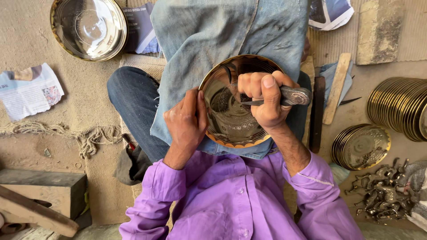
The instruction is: The person sits on the ground and decorates brass plates by hammering a punch-style tool to stamp patterns into the metal surface. They finish one plate, set it on a stack of completed plates, pick up a new plain plate, and continue stamping designs across its surface.
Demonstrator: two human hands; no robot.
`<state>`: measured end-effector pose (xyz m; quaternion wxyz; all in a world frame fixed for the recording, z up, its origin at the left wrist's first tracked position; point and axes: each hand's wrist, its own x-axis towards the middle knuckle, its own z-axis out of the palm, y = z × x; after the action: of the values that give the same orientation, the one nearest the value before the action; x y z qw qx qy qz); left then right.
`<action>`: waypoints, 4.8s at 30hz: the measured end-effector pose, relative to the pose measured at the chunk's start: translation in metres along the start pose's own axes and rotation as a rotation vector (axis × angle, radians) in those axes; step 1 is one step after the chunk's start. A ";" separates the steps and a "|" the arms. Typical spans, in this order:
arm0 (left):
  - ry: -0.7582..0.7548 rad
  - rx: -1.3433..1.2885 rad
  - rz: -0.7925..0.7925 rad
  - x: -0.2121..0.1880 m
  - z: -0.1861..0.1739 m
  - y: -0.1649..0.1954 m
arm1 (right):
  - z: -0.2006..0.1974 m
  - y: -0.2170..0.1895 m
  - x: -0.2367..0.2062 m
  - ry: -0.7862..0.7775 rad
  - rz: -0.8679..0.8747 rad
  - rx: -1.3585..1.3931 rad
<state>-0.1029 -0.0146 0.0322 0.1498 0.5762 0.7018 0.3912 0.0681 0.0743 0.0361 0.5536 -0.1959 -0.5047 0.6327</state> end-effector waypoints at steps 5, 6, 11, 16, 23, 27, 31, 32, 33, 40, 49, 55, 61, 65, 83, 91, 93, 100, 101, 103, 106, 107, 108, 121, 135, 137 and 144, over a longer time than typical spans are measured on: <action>0.002 -0.004 -0.003 0.000 0.000 -0.001 | -0.004 0.005 -0.004 -0.014 -0.001 0.019; 0.002 0.006 -0.001 -0.001 0.000 -0.001 | -0.004 0.006 -0.005 -0.014 0.002 0.013; 0.003 0.004 0.005 -0.001 0.000 -0.003 | -0.007 0.009 -0.008 -0.013 0.004 0.012; 0.002 0.004 0.008 -0.003 -0.001 -0.005 | -0.006 0.009 -0.009 -0.026 0.011 0.012; 0.001 -0.006 0.002 -0.003 -0.001 -0.005 | -0.004 0.008 -0.008 -0.031 0.012 -0.016; 0.000 0.008 0.006 -0.005 -0.001 -0.007 | -0.003 0.009 -0.008 -0.002 0.037 -0.023; -0.010 0.011 0.001 -0.003 -0.002 -0.006 | 0.006 0.006 -0.002 0.001 0.016 -0.002; -0.007 0.009 -0.003 -0.003 -0.002 -0.006 | 0.010 0.005 0.000 -0.003 0.001 0.005; -0.003 0.007 -0.006 -0.003 -0.002 -0.007 | 0.014 0.003 0.003 -0.038 -0.034 -0.023; -0.007 0.044 -0.052 -0.015 0.005 -0.006 | -0.035 -0.062 -0.034 0.152 -0.241 -0.115; -0.018 -0.006 -0.041 -0.013 -0.008 0.012 | -0.303 -0.180 -0.129 1.403 -0.102 -0.299; -0.016 -0.077 -0.137 -0.008 -0.019 0.013 | -0.361 -0.241 -0.189 1.671 0.487 -0.507; 0.125 -0.338 -0.294 0.002 -0.034 0.004 | -0.354 -0.228 -0.196 1.796 0.586 -0.394; 0.222 -0.466 -0.337 0.001 -0.066 -0.024 | -0.329 -0.206 -0.173 1.786 0.611 -0.368; 0.573 -0.558 -0.781 0.104 -0.097 -0.180 | -0.248 -0.250 -0.242 1.234 0.290 -0.109; 0.286 -0.196 -0.818 0.101 -0.104 -0.185 | -0.079 -0.189 -0.181 0.661 0.631 -0.097; 0.245 -0.172 -0.745 0.093 -0.111 -0.183 | -0.055 -0.179 -0.159 0.530 0.682 -0.081; 0.090 -0.167 -0.275 0.037 -0.113 -0.081 | -0.040 -0.167 -0.119 0.235 0.803 -0.316; 0.046 -0.127 -0.230 0.022 -0.116 -0.055 | -0.043 -0.171 -0.119 0.238 0.794 -0.443; 0.010 -0.091 -0.118 -0.004 -0.116 0.000 | -0.052 -0.184 -0.119 0.243 0.767 -0.695; -0.155 -0.032 -0.067 -0.014 -0.105 0.058 | -0.059 -0.201 -0.123 0.395 0.448 -0.442; -0.153 -0.008 -0.004 -0.013 -0.096 0.071 | -0.059 -0.206 -0.124 0.410 0.344 -0.339; -0.154 0.013 0.060 -0.010 -0.086 0.080 | -0.058 -0.211 -0.124 0.415 0.240 -0.234; 0.035 0.226 0.385 0.009 -0.038 0.083 | 0.000 -0.129 -0.028 0.434 -0.118 0.047; -0.306 0.262 0.612 -0.010 -0.009 0.094 | 0.001 -0.074 -0.020 0.234 -0.312 -0.094; -0.304 0.257 0.604 -0.010 -0.009 0.094 | 0.001 -0.072 -0.019 0.221 -0.319 -0.110; -0.313 0.246 0.586 -0.011 -0.009 0.093 | 0.000 -0.071 -0.018 0.206 -0.326 -0.130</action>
<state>-0.0413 -0.0252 0.1025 0.0664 0.8198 0.5170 0.2373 0.1098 0.0492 0.0913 0.6835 -0.2108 -0.5104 0.4774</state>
